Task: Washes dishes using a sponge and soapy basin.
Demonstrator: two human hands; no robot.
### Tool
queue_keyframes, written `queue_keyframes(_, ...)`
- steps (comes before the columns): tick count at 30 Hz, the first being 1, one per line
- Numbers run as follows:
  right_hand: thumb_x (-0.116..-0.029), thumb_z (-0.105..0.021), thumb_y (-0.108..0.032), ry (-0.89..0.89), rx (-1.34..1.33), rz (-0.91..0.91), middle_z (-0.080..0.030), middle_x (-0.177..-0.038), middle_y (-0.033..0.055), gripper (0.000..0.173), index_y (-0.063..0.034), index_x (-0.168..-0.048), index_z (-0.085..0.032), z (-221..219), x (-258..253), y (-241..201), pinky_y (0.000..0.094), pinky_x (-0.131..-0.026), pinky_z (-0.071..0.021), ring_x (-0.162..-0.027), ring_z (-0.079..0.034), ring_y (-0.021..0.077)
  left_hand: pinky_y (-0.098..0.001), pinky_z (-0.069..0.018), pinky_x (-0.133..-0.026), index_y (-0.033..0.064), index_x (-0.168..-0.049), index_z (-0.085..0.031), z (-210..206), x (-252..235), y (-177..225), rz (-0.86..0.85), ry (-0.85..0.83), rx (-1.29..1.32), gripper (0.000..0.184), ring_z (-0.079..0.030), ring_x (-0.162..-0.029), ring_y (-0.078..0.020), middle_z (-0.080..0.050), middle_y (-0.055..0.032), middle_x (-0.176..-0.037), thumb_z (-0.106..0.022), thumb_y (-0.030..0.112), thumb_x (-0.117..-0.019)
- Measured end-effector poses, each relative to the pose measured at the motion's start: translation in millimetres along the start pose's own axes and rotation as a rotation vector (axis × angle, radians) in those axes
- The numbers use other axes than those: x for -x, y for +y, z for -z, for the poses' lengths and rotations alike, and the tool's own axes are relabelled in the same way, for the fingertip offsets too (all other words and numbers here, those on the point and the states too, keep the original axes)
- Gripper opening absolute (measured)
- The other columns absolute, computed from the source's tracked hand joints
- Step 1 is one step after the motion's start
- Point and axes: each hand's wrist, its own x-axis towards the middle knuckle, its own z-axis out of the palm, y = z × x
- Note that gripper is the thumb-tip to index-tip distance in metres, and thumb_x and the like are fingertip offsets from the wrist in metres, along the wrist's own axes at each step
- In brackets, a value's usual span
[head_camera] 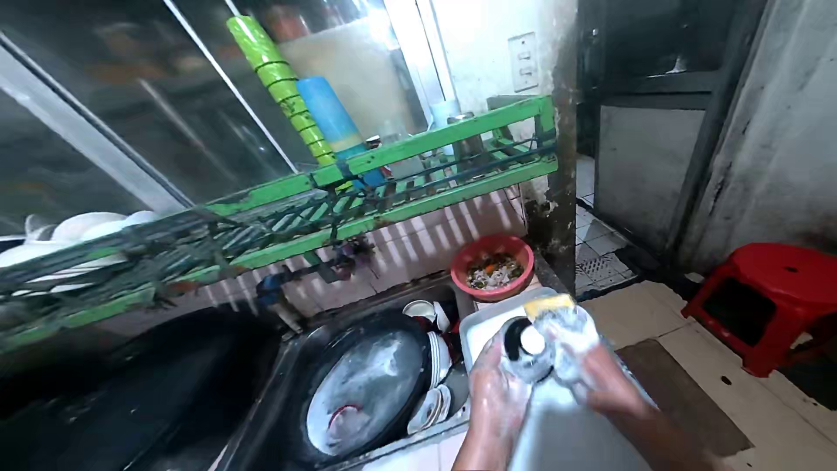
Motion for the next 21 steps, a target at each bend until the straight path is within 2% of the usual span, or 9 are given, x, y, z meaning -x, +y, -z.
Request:
queue_keyframes(2, -0.0953, -0.071, -0.016, -0.083, 0.003, -0.042, -0.068, -0.116, 0.0099, 0.051, -0.0044, -0.14, -0.049, 6, -15, -12, 0.0339, -0.082, -0.0594, -0.099, -0.068, 0.0151, -0.0392, -0.0539, -0.1, -0.0053, -0.132, -0.056, 12, -2, -11, -0.132, -0.1, -0.274, 0.038, -0.064, -0.115, -0.0207, -0.064, -0.0166, -0.126, -0.034, 0.017, -0.1097)
queue_keyframes(4, -0.0903, -0.078, -0.022, -0.096, 0.301, 0.166, -0.069, -0.122, 0.0133, 0.059, 0.001, -0.139, -0.053, 3, -13, -14, 0.036, -0.097, -0.0562, -0.111, -0.067, 0.0174, -0.0363, -0.0454, -0.11, -0.0032, -0.144, -0.049, 17, -4, -14, -0.157, -0.126, -0.568, 0.046, -0.056, -0.129, -0.0187, -0.055, -0.0182, -0.142, -0.028, 0.022, -0.1121)
queue_keyframes(7, -0.0856, -0.075, -0.032, -0.124, 0.653, 0.462, -0.073, -0.115, 0.0135, 0.058, -0.0008, -0.133, -0.063, -7, 13, -6, 0.0449, -0.097, -0.0567, -0.108, -0.071, 0.0221, -0.0381, -0.0545, -0.095, 0.0071, -0.141, -0.052, 19, -13, -19, 0.078, -0.083, -0.429, 0.049, -0.064, -0.111, -0.0176, -0.064, -0.0121, -0.124, -0.023, 0.037, -0.1133)
queue_keyframes(9, -0.0881, -0.074, -0.026, -0.137, 0.479, 0.316, -0.073, -0.112, 0.0103, 0.053, 0.0006, -0.131, -0.061, -5, 15, 4, 0.0364, -0.093, -0.058, -0.103, -0.07, 0.0157, -0.0425, -0.0575, -0.087, 0.0096, -0.134, -0.055, 23, -24, -17, 0.232, -0.069, -0.133, 0.052, -0.067, -0.102, -0.021, -0.067, -0.0112, -0.112, -0.027, 0.048, -0.111)
queue_keyframes(11, -0.1016, -0.06, -0.014, -0.138, 0.078, 0.033, -0.07, -0.103, 0.0081, 0.032, -0.0001, -0.13, -0.058, 6, 9, 3, 0.0315, -0.079, -0.0602, -0.09, -0.069, 0.0132, -0.0422, -0.0609, -0.074, 0.0061, -0.131, -0.055, 26, -32, -10, 0.214, -0.078, -0.121, 0.047, -0.07, -0.088, -0.0226, -0.068, -0.0122, -0.103, -0.03, 0.04, -0.1117)
queue_keyframes(14, -0.1056, -0.045, -0.014, -0.033, -0.093, -0.238, -0.063, -0.087, 0.0042, 0.021, -0.0049, -0.121, -0.056, 13, 6, -9, 0.0294, -0.06, -0.0552, -0.069, -0.062, 0.0111, -0.0368, -0.0458, -0.111, -0.0064, -0.144, -0.05, 31, -34, 6, -0.06, -0.331, -0.567, 0.044, -0.057, -0.131, -0.0213, -0.057, -0.0188, -0.144, -0.038, 0.016, -0.1081)
queue_keyframes(16, -0.1063, -0.049, -0.015, -0.083, 0.234, -0.235, -0.064, -0.095, 0.0046, 0.024, -0.0034, -0.125, -0.059, 5, 11, -8, 0.0277, -0.068, -0.0527, -0.078, -0.061, 0.0096, -0.0393, -0.0362, -0.12, -0.0061, -0.141, -0.056, 24, -25, 6, -0.275, -0.5, -0.898, 0.042, -0.05, -0.14, -0.0251, -0.055, -0.0214, -0.147, -0.043, 0.013, -0.1054)
queue_keyframes(18, -0.1023, -0.055, -0.011, -0.216, 0.626, -0.113, -0.064, -0.13, 0.018, 0.038, 0.0031, -0.137, -0.057, -14, 21, -16, 0.0416, -0.104, -0.049, -0.12, -0.061, 0.0231, -0.0396, -0.0383, -0.119, -0.0066, -0.136, -0.06, 20, -17, 1, -0.355, -0.495, -0.984, 0.041, -0.054, -0.136, -0.025, -0.06, -0.0211, -0.141, -0.04, 0.011, -0.1055)
queue_keyframes(21, -0.0929, -0.068, -0.024, -0.21, 0.864, 0.274, -0.068, -0.124, 0.0181, 0.043, 0.0003, -0.128, -0.064, -33, 40, 11, 0.0471, -0.106, -0.05, -0.12, -0.064, 0.0278, -0.0308, -0.0541, -0.089, -0.0052, -0.11, -0.067, 26, -27, 18, 0.003, -0.441, -0.77, 0.028, -0.065, -0.096, -0.013, -0.069, -0.0108, -0.102, -0.045, 0.012, -0.1074)
